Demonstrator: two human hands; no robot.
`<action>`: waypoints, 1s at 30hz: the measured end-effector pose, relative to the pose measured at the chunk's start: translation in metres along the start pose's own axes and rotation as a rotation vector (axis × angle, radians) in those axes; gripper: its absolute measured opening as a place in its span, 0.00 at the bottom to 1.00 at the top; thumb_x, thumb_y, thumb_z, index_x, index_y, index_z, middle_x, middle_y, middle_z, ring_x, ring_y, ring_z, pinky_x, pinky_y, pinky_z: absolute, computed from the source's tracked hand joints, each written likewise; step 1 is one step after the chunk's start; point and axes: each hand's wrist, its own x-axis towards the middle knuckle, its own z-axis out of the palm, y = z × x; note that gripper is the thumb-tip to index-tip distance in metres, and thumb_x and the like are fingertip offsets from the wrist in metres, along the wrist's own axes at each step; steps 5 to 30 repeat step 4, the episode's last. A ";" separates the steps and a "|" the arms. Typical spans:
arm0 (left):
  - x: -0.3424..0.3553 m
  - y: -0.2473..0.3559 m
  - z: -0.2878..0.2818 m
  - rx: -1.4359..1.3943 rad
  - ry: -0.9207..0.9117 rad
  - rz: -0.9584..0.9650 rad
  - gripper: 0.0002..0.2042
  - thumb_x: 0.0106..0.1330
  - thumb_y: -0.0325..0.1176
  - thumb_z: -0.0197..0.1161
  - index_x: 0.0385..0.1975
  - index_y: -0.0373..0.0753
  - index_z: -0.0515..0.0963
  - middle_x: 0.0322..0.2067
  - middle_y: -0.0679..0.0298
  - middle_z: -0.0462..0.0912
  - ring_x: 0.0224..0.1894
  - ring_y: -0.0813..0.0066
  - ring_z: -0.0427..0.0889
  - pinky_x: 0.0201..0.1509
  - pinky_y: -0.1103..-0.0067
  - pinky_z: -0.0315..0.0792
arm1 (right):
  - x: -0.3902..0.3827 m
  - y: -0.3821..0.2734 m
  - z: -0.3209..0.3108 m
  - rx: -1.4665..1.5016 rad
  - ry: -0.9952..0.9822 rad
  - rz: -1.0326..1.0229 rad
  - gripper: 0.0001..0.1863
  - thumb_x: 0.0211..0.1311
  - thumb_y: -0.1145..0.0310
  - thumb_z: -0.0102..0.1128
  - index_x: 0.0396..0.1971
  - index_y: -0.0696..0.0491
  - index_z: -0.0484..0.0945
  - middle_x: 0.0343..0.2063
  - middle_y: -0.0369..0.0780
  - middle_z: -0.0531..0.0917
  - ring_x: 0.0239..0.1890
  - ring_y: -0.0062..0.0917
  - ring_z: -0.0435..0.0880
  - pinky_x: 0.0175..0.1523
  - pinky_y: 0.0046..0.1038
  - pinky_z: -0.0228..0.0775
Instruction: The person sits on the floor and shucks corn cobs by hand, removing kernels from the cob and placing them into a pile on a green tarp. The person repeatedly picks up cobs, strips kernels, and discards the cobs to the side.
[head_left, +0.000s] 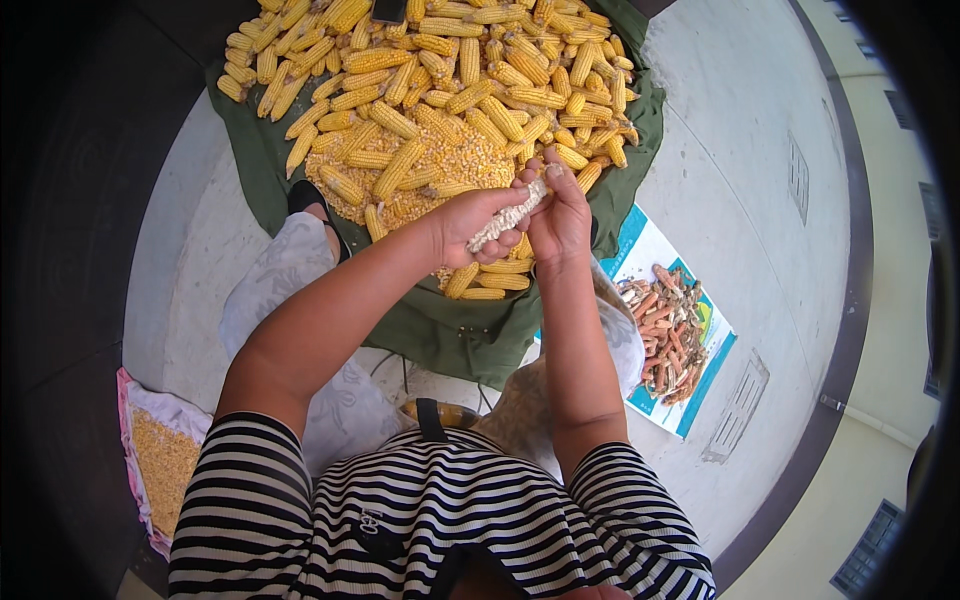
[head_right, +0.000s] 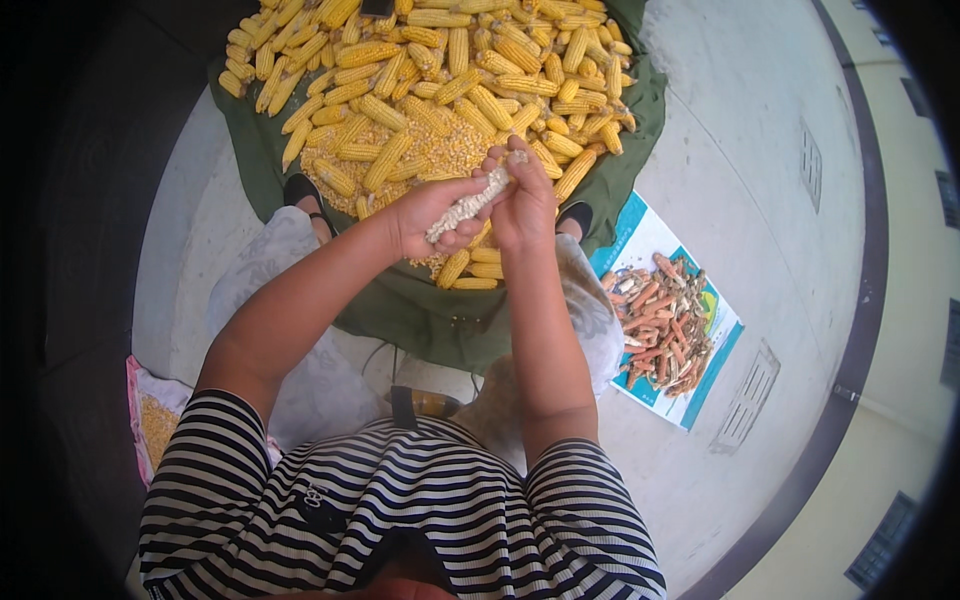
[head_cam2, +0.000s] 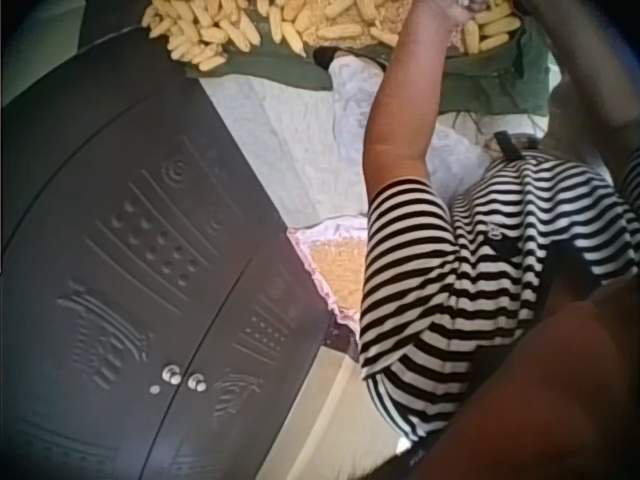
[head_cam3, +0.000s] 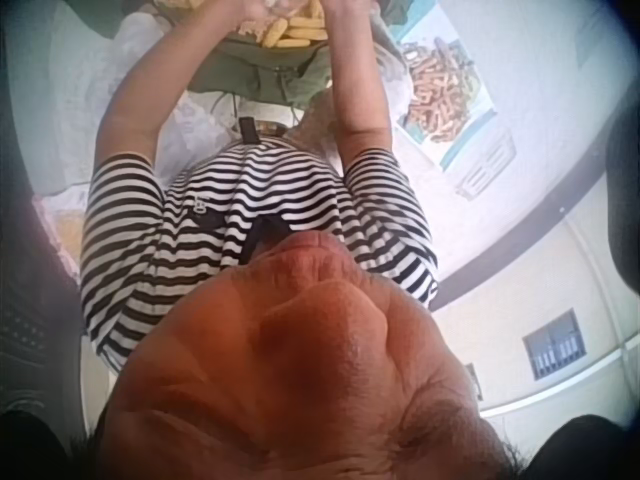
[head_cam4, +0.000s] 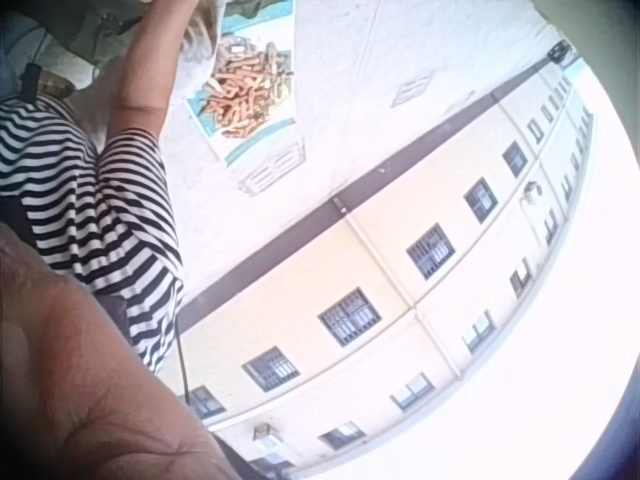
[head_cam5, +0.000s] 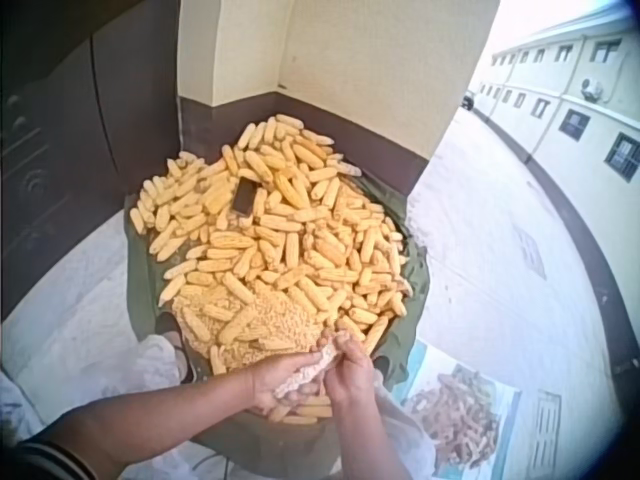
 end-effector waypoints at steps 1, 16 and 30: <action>0.000 -0.001 0.001 0.024 0.022 -0.007 0.17 0.72 0.51 0.47 0.31 0.43 0.69 0.14 0.68 0.68 0.09 0.84 0.63 0.09 0.88 0.54 | 0.001 0.001 -0.004 -0.020 0.005 -0.008 0.22 0.60 0.76 0.52 0.54 0.59 0.64 0.39 0.48 0.76 0.39 0.32 0.78 0.47 0.37 0.75; 0.003 -0.006 -0.002 0.068 0.055 -0.039 0.19 0.71 0.53 0.48 0.32 0.42 0.69 0.14 0.68 0.68 0.09 0.83 0.63 0.08 0.86 0.55 | 0.011 0.008 -0.020 -0.106 0.001 -0.021 0.27 0.59 0.74 0.57 0.59 0.59 0.62 0.39 0.47 0.77 0.38 0.32 0.78 0.47 0.37 0.76; 0.003 -0.006 -0.002 0.068 0.055 -0.039 0.19 0.71 0.53 0.48 0.32 0.42 0.69 0.14 0.68 0.68 0.09 0.83 0.63 0.08 0.86 0.55 | 0.011 0.008 -0.020 -0.106 0.001 -0.021 0.27 0.59 0.74 0.57 0.59 0.59 0.62 0.39 0.47 0.77 0.38 0.32 0.78 0.47 0.37 0.76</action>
